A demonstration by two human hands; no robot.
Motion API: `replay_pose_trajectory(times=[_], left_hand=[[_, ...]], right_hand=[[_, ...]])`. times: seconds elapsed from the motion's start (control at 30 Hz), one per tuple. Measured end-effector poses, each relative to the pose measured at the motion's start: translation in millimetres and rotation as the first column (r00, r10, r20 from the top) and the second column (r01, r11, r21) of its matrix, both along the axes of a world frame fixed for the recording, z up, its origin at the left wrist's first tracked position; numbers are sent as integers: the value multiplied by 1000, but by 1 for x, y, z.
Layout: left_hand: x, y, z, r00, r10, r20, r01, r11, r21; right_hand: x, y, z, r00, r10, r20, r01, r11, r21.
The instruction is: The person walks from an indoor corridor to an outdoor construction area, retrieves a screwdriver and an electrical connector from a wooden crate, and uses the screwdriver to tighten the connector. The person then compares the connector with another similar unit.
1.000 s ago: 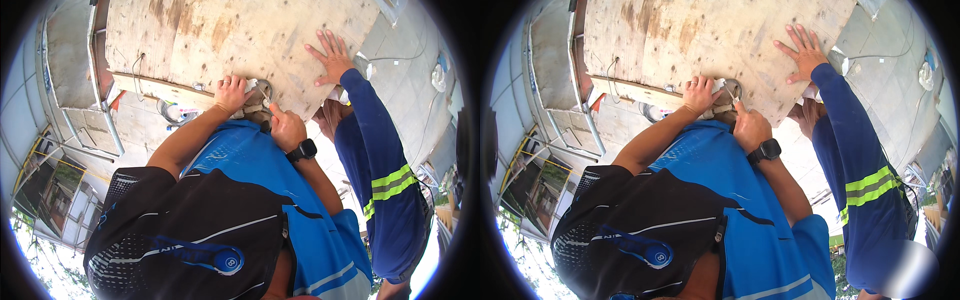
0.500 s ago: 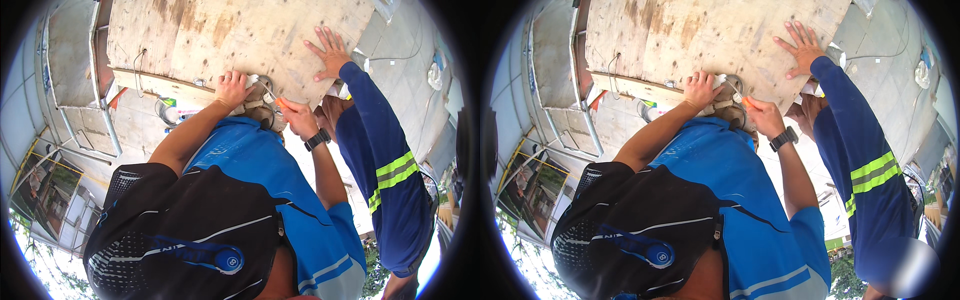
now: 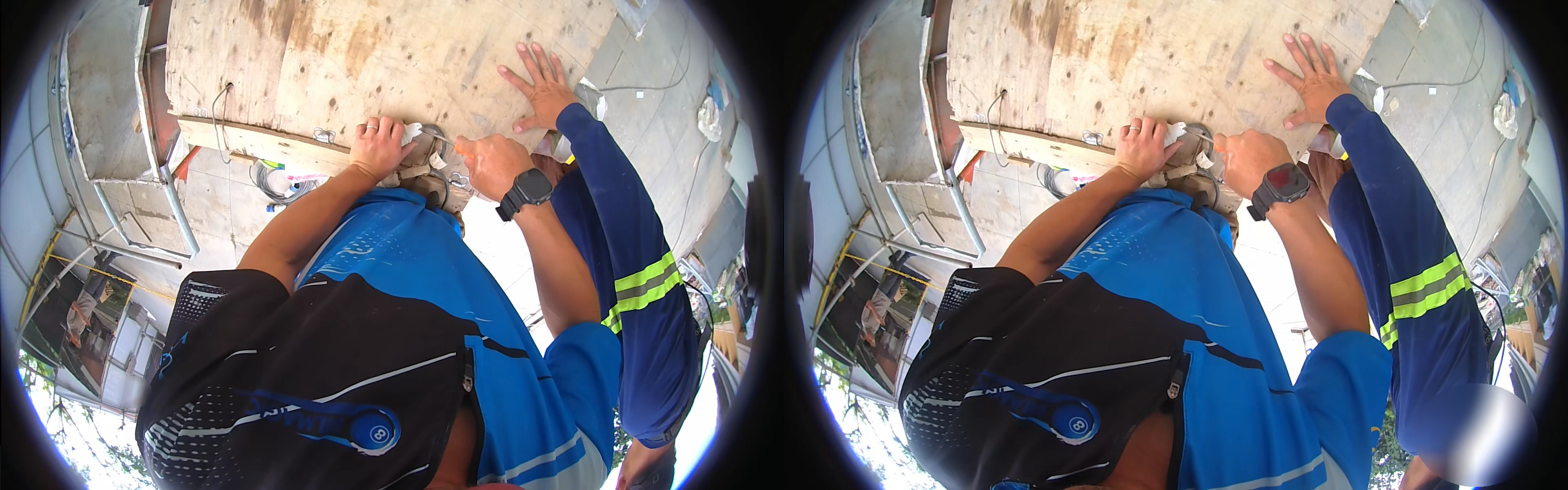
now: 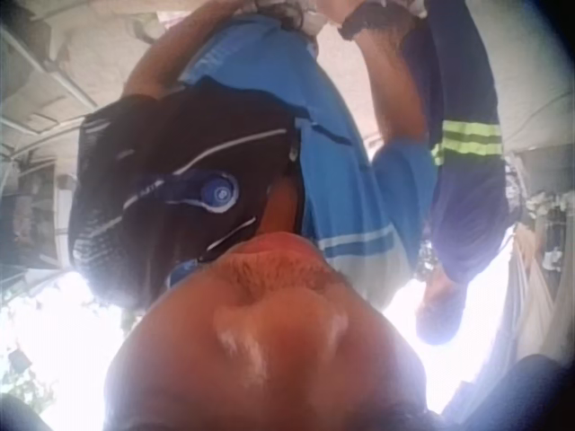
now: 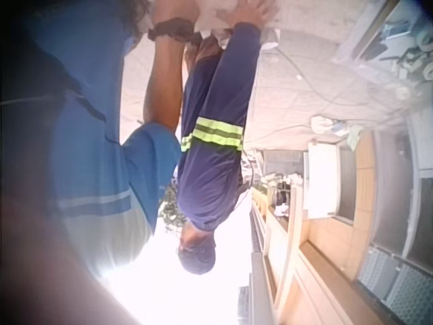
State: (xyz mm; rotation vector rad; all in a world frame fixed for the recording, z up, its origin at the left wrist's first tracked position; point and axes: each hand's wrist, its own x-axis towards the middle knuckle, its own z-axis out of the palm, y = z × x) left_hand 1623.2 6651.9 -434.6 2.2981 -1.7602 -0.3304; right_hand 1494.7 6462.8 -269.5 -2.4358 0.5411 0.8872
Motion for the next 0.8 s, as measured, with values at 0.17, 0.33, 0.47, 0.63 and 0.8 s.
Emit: replay_pose_trajectory(times=[0.17, 0.33, 0.47, 0.63, 0.8], left_hand=[[7, 0, 0, 999, -48, -11, 49, 999, 8], [4, -1, 3, 1000, -14, -17, 15, 999, 50], [1, -2, 2, 1000, 14, 0, -14, 1000, 15], [-7, 3, 2, 997, 80, 14, -80, 997, 9], [-6, 1, -2, 997, 75, -3, -75, 997, 27]], right_hand=[[-38, 42, -12, 935, -330, 127, 327, 944, 41], [-78, 108, -65, 688, -629, 361, 587, 775, 233], [-90, 113, -96, 508, -853, 121, 712, 495, 498], [-105, 94, -114, 494, -869, -8, 689, 387, 613], [-72, 85, -64, 446, -885, -135, 764, 298, 572]])
